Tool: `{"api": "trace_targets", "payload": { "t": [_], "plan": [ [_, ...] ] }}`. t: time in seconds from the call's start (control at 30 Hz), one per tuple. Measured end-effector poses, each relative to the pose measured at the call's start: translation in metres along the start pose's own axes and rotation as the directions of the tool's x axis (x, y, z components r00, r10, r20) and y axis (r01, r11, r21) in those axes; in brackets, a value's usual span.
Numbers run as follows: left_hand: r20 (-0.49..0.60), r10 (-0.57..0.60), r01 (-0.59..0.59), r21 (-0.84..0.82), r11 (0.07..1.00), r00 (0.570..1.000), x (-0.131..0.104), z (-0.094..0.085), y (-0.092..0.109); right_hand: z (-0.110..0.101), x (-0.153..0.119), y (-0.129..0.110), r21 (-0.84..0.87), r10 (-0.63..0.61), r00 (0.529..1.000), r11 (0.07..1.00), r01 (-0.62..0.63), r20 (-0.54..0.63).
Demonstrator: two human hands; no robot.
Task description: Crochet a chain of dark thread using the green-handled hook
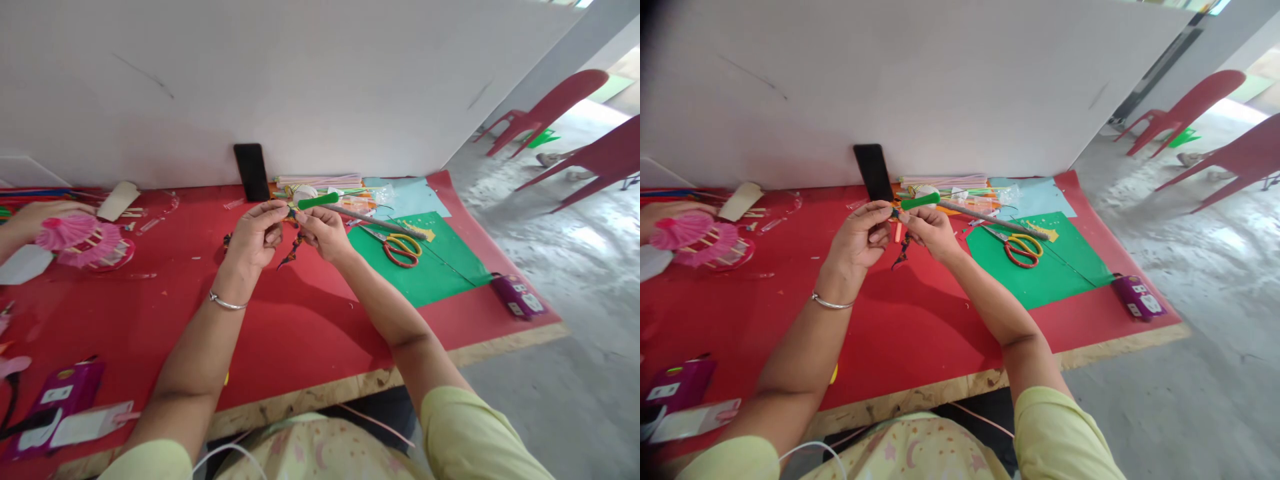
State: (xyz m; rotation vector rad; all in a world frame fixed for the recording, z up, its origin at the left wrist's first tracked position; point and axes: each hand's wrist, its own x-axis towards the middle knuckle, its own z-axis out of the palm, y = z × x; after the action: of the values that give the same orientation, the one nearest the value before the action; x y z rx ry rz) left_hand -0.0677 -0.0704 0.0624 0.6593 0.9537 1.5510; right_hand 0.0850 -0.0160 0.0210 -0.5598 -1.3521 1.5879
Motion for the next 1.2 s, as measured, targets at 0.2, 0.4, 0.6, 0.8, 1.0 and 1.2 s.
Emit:
{"api": "trace_targets", "payload": {
  "t": [0.2,0.4,0.6,0.8,1.0,1.2],
  "plan": [
    [-0.015,0.020,-0.020,0.024,1.000,1.000,-0.001,0.003,-0.001,0.000,0.001,0.004,-0.012,0.002,1.000,1.000,-0.003,-0.015],
    [-0.040,0.098,-0.095,0.084,0.992,0.994,-0.002,0.005,-0.002,0.000,0.000,-0.001,-0.127,-0.002,1.000,0.992,0.000,-0.015],
    [-0.013,0.217,-0.211,0.182,0.960,0.976,-0.004,0.001,0.001,-0.014,-0.001,-0.027,-0.197,-0.064,0.997,0.978,0.070,0.035],
    [0.048,0.262,-0.266,0.216,0.939,0.964,-0.006,0.001,-0.003,-0.019,0.002,-0.022,-0.022,0.161,0.983,0.987,-0.160,0.089],
    [0.064,0.231,-0.238,0.150,0.960,0.971,-0.004,-0.001,0.003,-0.004,0.000,-0.017,0.051,0.094,0.991,0.994,-0.099,0.096],
    [-0.006,0.233,-0.229,0.163,0.960,0.972,-0.004,0.001,0.003,-0.001,-0.003,-0.009,0.014,0.026,0.999,1.000,-0.027,0.027]
  ]
}}
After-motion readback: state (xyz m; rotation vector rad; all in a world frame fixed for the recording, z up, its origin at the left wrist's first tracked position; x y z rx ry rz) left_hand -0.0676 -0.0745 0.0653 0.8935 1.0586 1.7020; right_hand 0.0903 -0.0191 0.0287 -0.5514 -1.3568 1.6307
